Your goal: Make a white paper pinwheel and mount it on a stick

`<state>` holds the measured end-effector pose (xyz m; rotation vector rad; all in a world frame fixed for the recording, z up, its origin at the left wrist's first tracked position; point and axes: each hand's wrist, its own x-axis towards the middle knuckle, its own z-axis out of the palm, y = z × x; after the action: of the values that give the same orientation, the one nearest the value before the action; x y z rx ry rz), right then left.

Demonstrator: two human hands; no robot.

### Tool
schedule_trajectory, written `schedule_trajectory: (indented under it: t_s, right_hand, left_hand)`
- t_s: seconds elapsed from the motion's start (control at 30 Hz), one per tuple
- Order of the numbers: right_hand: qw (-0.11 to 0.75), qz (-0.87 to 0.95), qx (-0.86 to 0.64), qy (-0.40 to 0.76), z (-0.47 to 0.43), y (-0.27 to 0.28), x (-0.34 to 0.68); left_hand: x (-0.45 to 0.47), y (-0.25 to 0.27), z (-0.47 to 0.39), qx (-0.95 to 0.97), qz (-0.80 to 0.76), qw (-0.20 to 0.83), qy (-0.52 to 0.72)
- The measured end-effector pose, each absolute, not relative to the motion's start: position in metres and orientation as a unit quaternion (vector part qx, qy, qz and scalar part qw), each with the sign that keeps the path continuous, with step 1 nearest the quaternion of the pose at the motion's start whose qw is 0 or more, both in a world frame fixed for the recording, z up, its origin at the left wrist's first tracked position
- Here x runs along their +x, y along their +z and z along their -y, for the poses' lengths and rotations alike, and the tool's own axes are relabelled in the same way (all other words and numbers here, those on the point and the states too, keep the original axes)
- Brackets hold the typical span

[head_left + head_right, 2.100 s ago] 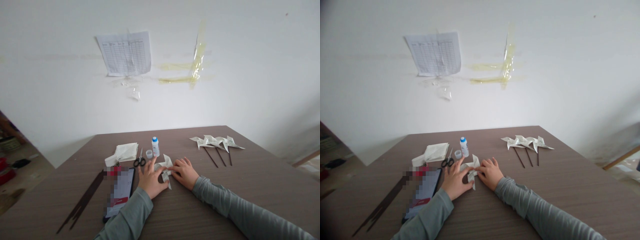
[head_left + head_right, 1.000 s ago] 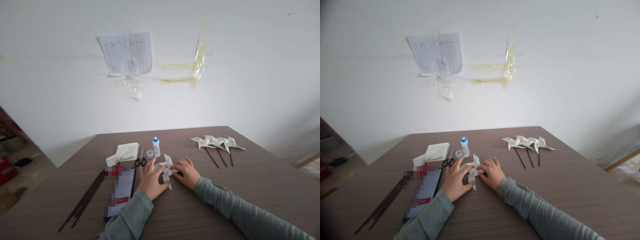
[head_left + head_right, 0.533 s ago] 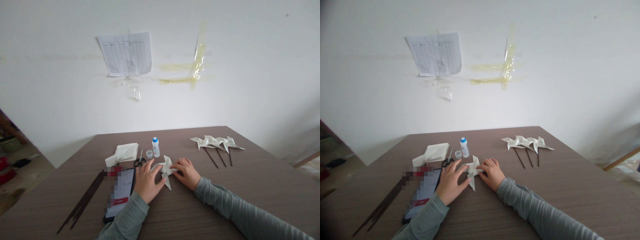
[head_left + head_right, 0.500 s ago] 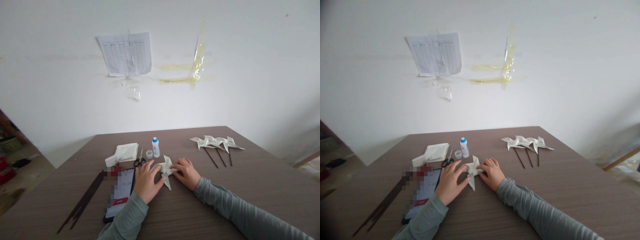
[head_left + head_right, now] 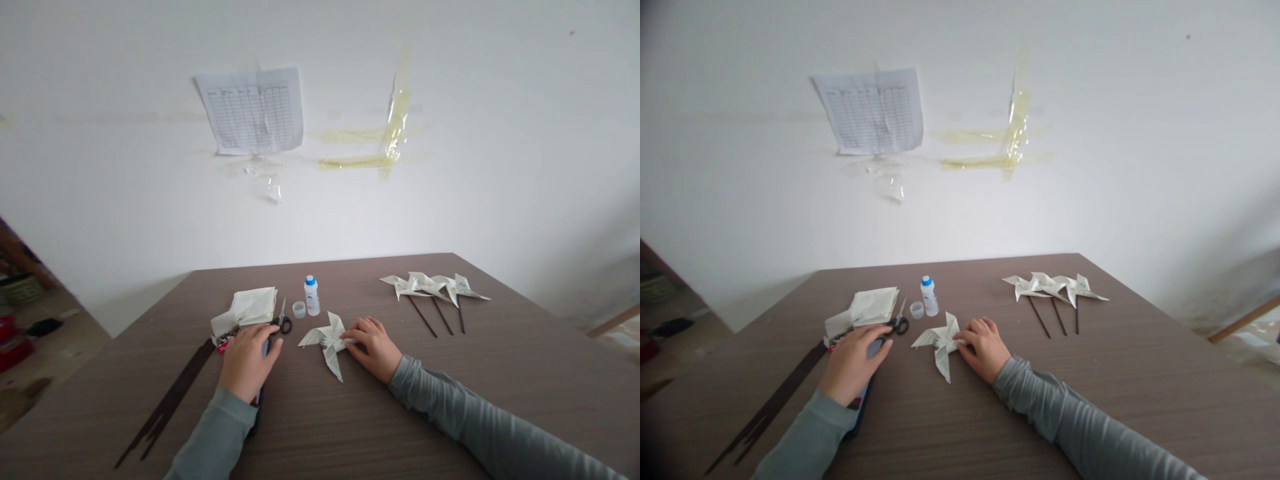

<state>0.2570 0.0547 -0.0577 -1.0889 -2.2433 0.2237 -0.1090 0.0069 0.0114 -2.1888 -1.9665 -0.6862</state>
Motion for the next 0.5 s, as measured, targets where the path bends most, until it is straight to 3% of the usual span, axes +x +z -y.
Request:
schedule_trajectory:
  t_s: [0.23,0.5]
  right_hand:
    - [0.325,0.849,-0.412,0.064,-0.055,-0.062,0.257]
    - [0.318,0.847,-0.420,0.072,-0.055,-0.062,0.258]
  left_hand:
    - [-0.172,0.027,-0.022,-0.644,0.749,0.107,-0.113]
    - [-0.196,0.034,-0.035,-0.609,0.781,0.088,-0.104]
